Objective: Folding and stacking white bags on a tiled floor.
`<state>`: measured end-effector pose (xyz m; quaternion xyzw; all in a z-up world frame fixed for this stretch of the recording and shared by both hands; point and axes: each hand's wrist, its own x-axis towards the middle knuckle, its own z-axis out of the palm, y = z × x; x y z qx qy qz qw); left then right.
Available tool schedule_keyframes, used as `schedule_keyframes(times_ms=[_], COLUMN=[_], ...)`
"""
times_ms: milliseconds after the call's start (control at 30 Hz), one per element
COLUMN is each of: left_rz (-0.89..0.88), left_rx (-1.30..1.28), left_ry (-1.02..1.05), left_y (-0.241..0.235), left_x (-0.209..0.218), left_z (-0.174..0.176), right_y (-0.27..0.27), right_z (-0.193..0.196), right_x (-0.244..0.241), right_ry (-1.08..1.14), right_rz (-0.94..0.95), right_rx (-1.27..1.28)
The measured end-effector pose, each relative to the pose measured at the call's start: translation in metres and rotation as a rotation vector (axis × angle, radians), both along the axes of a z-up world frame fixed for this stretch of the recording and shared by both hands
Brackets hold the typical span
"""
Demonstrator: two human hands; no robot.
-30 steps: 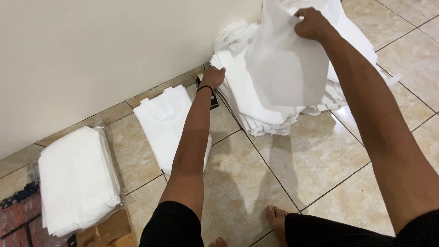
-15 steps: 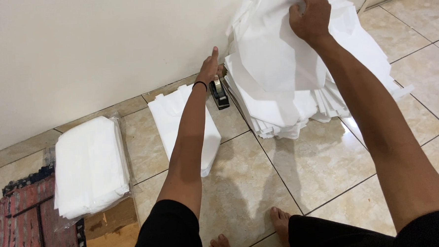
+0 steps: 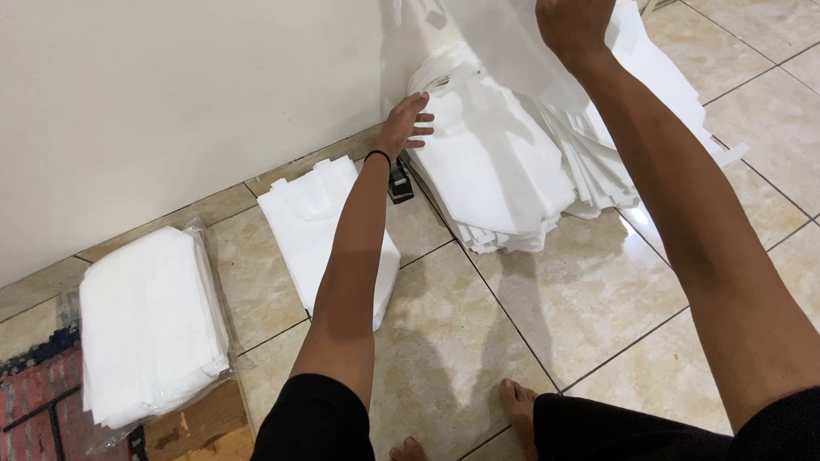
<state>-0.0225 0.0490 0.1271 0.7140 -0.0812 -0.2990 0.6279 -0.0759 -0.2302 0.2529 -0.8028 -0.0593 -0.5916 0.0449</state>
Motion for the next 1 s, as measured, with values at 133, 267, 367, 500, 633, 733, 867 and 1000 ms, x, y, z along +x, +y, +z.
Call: schedule_keyframes(times_ms=[133, 267, 367, 500, 633, 733, 867, 1000], left_rz=[0.030, 0.143, 0.221, 0.455, 0.516, 0.506, 0.446, 0.455], left_rx=[-0.095, -0.156, -0.214, -0.345, -0.297, -0.098, -0.043, -0.061], left_ry=[-0.021, -0.067, -0.319, -0.496, -0.773, -0.701, -0.853, -0.838], left_y=[-0.011, -0.020, -0.021, -0.010, 0.020, 0.046, 0.077, 0.099], left_x=[-0.011, 0.004, 0.022, 0.056, 0.050, 0.028, 0.006, -0.004], left_z=[0.011, 0.003, -0.008, -0.021, -0.002, 0.019, 0.033, 0.041], right_y=[-0.010, 0.016, 0.018, 0.020, 0.049, 0.075, 0.077, 0.090], right_z=[-0.019, -0.003, -0.011, -0.034, -0.029, -0.015, -0.033, -0.038], right_x=[0.003, -0.015, -0.005, 0.018, 0.010, -0.003, 0.020, 0.032], right_ry=[0.209, 0.280, 0.381, 0.500, 0.716, 0.803, 0.903, 0.870], right_rz=[0.220, 0.627, 0.739, 0.686, 0.738, 0.771, 0.597, 0.616], right_rx=[0.478, 0.626, 0.769, 0.951, 0.872, 0.790, 0.860, 0.906])
